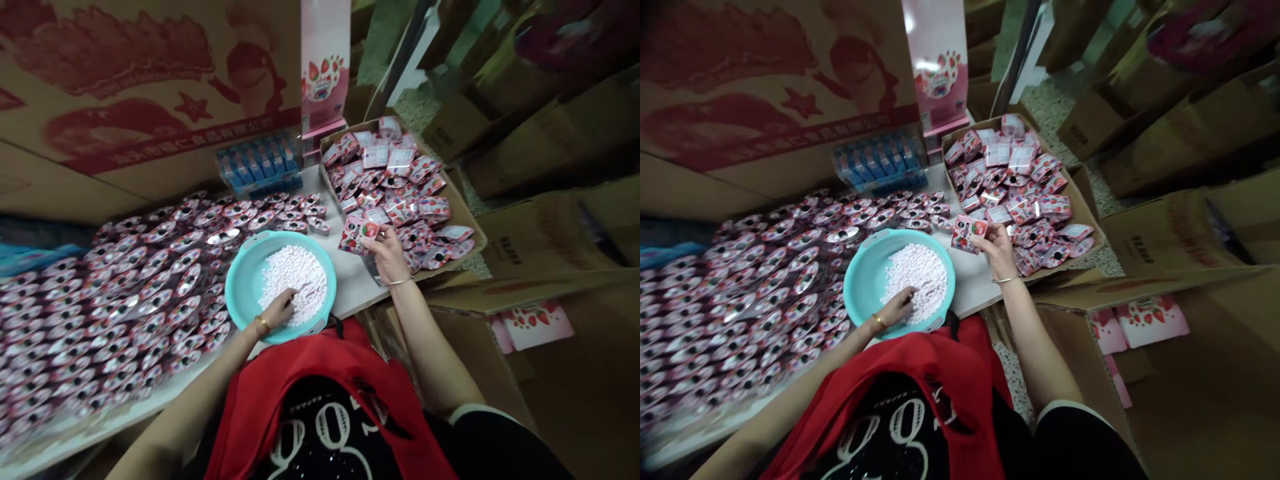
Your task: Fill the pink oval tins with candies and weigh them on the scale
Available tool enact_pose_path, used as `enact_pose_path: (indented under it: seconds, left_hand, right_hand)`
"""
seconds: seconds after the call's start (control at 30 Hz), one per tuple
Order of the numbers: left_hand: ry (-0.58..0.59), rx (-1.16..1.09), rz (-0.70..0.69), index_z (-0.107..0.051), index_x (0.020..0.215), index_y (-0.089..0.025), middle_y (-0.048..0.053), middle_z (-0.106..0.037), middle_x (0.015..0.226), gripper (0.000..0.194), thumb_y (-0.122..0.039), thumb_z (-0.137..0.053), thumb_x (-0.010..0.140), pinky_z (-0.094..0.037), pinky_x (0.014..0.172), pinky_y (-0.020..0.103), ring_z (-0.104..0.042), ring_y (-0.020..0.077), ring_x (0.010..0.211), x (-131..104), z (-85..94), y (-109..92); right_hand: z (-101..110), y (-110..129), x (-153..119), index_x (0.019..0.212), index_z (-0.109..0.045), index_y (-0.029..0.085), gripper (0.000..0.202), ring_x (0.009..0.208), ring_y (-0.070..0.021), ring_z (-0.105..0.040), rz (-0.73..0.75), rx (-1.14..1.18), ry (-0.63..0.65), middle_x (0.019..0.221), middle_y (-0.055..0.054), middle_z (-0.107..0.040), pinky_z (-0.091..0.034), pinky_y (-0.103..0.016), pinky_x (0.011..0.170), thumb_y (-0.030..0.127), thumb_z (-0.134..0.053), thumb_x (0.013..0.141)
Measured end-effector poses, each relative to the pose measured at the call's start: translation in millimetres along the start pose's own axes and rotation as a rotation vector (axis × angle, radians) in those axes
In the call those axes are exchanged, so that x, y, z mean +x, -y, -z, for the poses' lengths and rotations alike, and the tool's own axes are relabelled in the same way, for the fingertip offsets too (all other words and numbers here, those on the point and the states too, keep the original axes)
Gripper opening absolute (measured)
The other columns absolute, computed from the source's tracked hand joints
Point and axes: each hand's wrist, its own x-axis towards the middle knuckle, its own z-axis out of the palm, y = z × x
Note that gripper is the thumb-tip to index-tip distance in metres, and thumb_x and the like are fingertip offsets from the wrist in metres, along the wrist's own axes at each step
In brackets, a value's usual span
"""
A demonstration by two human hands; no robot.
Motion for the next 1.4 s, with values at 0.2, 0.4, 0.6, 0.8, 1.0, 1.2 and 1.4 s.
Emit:
enact_pose_path:
  seconds: [0.2,0.4,0.6,0.8,1.0,1.2,1.4]
  left_hand:
    - [-0.077,-0.027,-0.064,-0.048,0.114,-0.016,0.007,-0.057,0.104,0.032,-0.024,-0.048,0.083,-0.046,0.083,0.03,-0.053,0.0156,0.088,-24.7,46.1,-19.6]
    - [-0.077,0.107,-0.134,-0.048,0.116,-0.017,0.008,-0.057,0.111,0.032,-0.027,-0.045,0.087,-0.042,0.095,0.032,-0.053,0.0179,0.102,-52.4,104.9,-50.0]
    - [0.079,0.38,-0.188,-0.052,0.11,-0.015,0.009,-0.059,0.105,0.026,-0.026,-0.04,0.09,-0.046,0.087,0.031,-0.056,0.0183,0.095,-48.0,130.9,-94.4]
    - [0.139,0.848,0.01,-0.054,0.107,-0.013,0.011,-0.059,0.099,0.025,-0.012,-0.037,0.089,-0.048,0.073,0.033,-0.059,0.0218,0.088,-41.8,122.1,-153.8]
    - [0.033,1.026,-0.047,-0.058,0.101,-0.016,0.01,-0.057,0.094,0.027,-0.01,-0.033,0.09,-0.046,0.071,0.033,-0.057,0.023,0.087,-53.3,120.8,-180.5]
    - [-0.164,0.828,0.046,-0.05,0.12,-0.017,0.011,-0.055,0.107,0.034,-0.011,-0.035,0.09,-0.043,0.085,0.034,-0.053,0.0224,0.1,-10.6,109.7,-70.7]
    - [-0.024,0.609,0.031,-0.05,0.119,-0.014,0.016,-0.052,0.118,0.034,-0.011,-0.033,0.09,-0.04,0.094,0.04,-0.049,0.0251,0.108,22.9,35.8,-3.8]
  right_hand:
    - [-32.9,-22.6,-51.5,0.106,-0.049,0.026,0.054,0.085,-0.0198,-0.064,-0.167,0.081,0.232,0.098,-0.001,-0.065,-0.054,-0.038,0.077,0.034,-0.078,0.061]
    - [-42.8,-73.1,-67.7,0.089,-0.052,0.022,0.039,0.082,-0.0184,-0.062,-0.094,-0.092,0.226,0.087,0.0,-0.064,-0.05,-0.036,0.081,0.033,-0.077,0.062]
    - [-56.8,-73.8,-74.1,0.097,-0.055,0.021,0.026,0.098,-0.0214,-0.062,0.054,-0.25,0.382,0.104,-0.004,-0.064,-0.047,-0.039,0.09,0.024,-0.065,0.073]
    - [-65.3,-80.7,-79.5,0.103,-0.055,0.022,0.028,0.105,-0.023,-0.061,0.12,-0.296,0.395,0.113,-0.007,-0.063,-0.046,-0.04,0.094,0.022,-0.062,0.076]
    - [-64.2,-79.9,-79.3,0.121,-0.051,0.023,0.04,0.111,-0.0214,-0.058,0.178,-0.301,0.383,0.122,-0.008,-0.06,-0.045,-0.037,0.097,0.024,-0.058,0.083]
    - [-52.7,-78.0,-71.6,0.114,-0.057,0.023,0.034,0.107,-0.023,-0.056,0.185,-0.372,0.152,0.114,-0.009,-0.061,-0.045,-0.038,0.095,0.029,-0.063,0.081]
    - [-53.3,-83.2,-68.1,0.107,-0.053,0.02,0.036,0.085,-0.0165,-0.058,0.088,-0.273,0.053,0.099,-0.004,-0.062,-0.047,-0.029,0.079,0.035,-0.067,0.078]
